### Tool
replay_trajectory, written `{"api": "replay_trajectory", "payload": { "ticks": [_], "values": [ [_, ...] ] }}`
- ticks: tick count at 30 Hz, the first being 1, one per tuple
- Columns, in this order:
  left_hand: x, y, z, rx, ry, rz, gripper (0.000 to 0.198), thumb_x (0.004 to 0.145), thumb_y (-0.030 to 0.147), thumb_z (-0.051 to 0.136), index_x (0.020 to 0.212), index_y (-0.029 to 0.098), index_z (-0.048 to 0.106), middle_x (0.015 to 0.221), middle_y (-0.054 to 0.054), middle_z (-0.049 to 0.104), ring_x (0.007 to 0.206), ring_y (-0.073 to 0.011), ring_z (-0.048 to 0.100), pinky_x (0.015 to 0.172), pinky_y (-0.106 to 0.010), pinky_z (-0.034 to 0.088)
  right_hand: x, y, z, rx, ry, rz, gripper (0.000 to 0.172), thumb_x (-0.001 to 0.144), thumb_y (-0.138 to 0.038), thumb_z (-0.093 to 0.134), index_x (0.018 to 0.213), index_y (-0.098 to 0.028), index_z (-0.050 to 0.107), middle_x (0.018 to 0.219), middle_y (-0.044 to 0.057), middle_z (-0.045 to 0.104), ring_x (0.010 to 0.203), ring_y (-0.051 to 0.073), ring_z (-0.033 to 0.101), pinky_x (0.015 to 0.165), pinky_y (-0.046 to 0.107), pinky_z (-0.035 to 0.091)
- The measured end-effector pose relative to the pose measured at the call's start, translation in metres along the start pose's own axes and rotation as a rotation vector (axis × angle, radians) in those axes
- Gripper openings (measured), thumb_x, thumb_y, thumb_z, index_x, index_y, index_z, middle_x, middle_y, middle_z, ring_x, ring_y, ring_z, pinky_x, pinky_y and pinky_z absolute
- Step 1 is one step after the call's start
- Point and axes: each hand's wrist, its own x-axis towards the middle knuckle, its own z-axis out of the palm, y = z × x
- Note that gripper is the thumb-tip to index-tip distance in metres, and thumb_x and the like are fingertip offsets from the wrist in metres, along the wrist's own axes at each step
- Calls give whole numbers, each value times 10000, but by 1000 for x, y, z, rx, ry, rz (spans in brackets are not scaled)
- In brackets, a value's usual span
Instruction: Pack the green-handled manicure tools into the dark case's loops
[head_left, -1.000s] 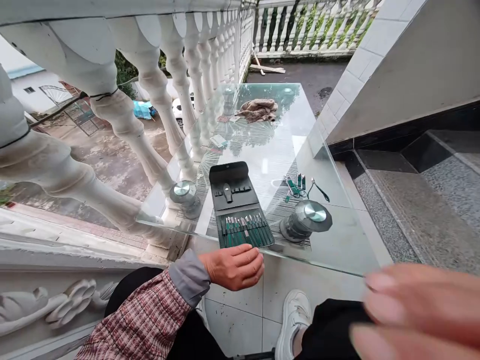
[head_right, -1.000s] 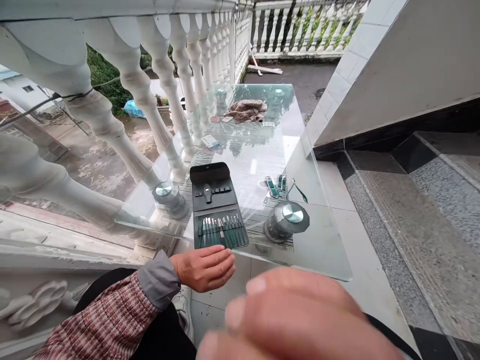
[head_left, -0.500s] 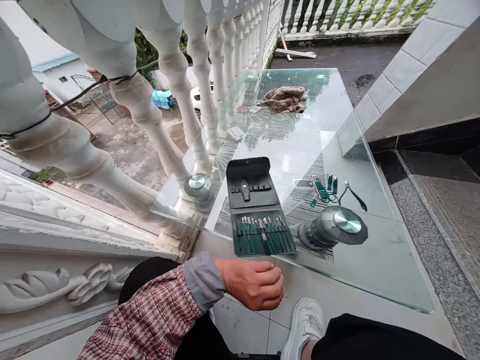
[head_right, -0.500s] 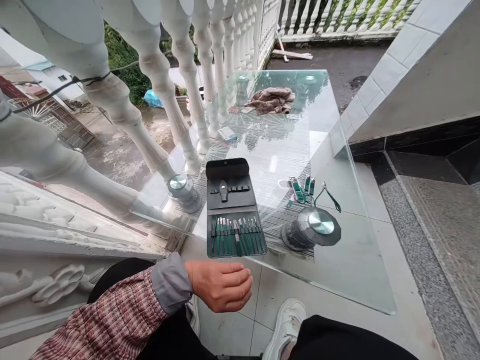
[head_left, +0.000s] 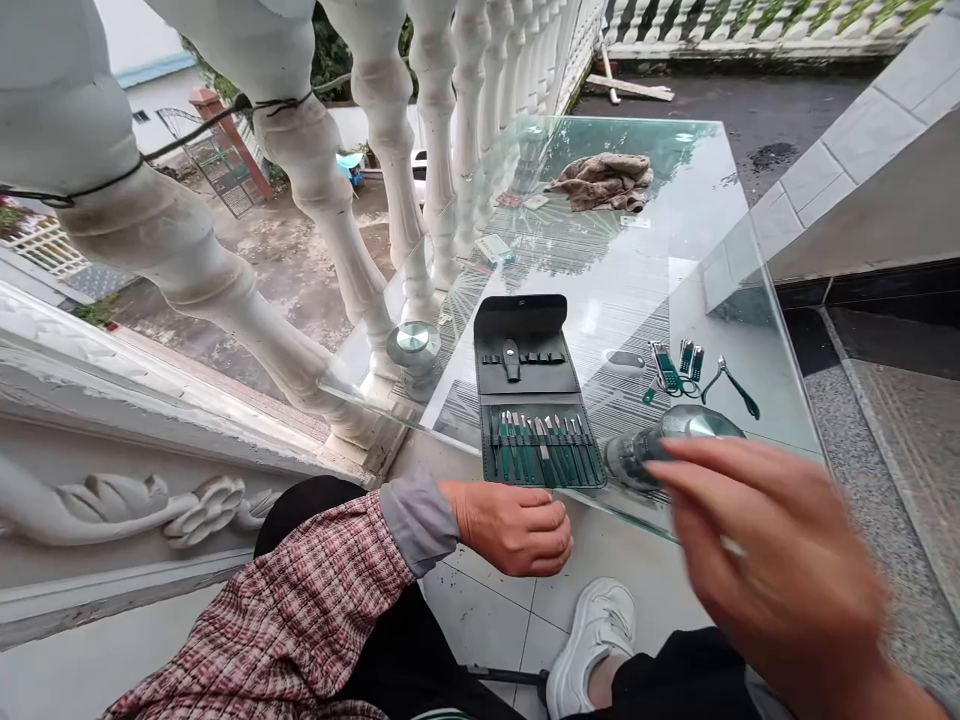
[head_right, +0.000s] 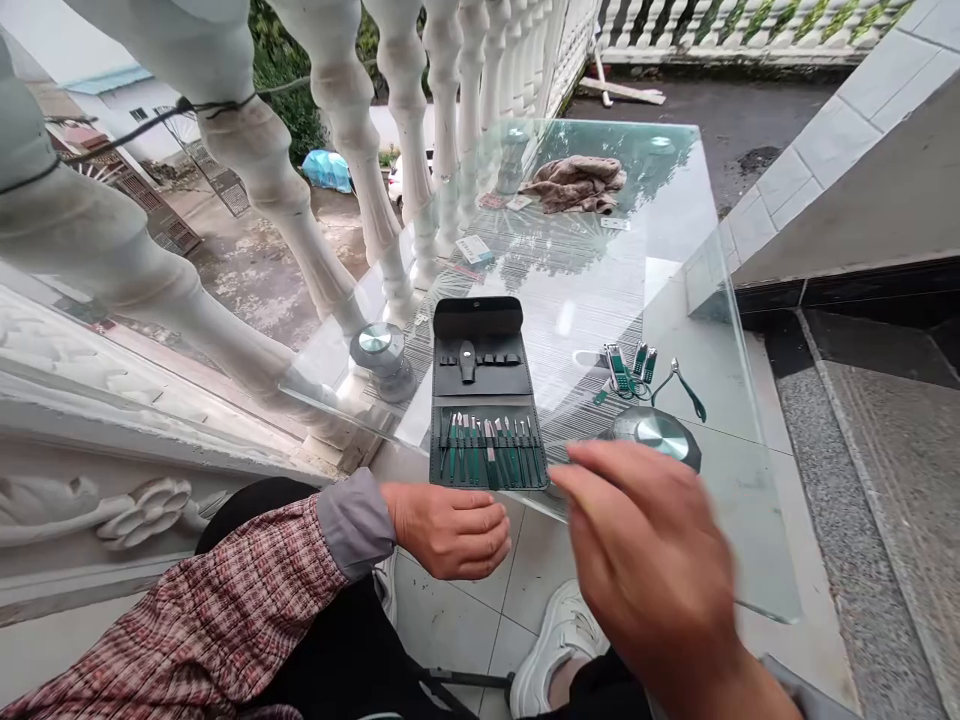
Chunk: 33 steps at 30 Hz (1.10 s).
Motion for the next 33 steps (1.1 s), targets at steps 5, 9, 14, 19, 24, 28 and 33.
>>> {"api": "replay_trajectory", "payload": {
  "ticks": [5,9,14,19,24,28,33],
  "values": [
    [-4,-1,0,-24,37,8,177,899,221,499,907,157,664,846,-68,655,692,-128,592,707,-290,514,1,7,42,-163,-218,-62,60,833,-240,576,810,-199,613,1033,108,596,1103,296,499,892,459,431],
    [-4,-1,-2,-10,55,-54,132,869,186,531,892,146,654,683,-11,591,599,-110,542,701,-298,524,-11,6,54,-133,-300,-35,106,824,-213,575,721,-195,556,948,96,573,1067,278,487,858,424,425],
    [-4,-1,0,26,81,-110,131,845,170,532,858,138,658,599,28,512,527,-87,475,677,-275,517,-7,7,70,-126,-282,3,134,815,-190,584,695,-198,525,905,81,560,1019,262,483,801,389,413],
    [-5,-1,3,33,73,-118,142,836,172,523,841,139,661,580,35,473,515,-81,455,632,-257,501,2,6,77,-101,-270,17,160,797,-186,603,670,-203,507,863,71,553,965,248,488,765,379,404],
    [-5,-1,3,28,71,-110,142,827,163,523,837,127,660,590,27,474,521,-85,458,628,-266,494,6,6,79,-102,-274,38,154,786,-184,622,674,-201,517,885,66,560,975,244,482,785,379,385],
    [-4,0,2,34,52,-108,147,835,161,513,825,134,657,592,26,473,526,-86,461,621,-267,490,6,8,80,-117,-279,38,149,772,-182,644,686,-197,523,905,60,563,989,242,481,798,375,375],
    [-3,1,2,31,67,-127,138,835,162,514,802,140,646,587,28,466,523,-88,454,609,-265,486,3,11,80,-111,-324,75,151,763,-242,665,703,-200,533,895,49,556,994,234,482,801,365,368]
  ]
}}
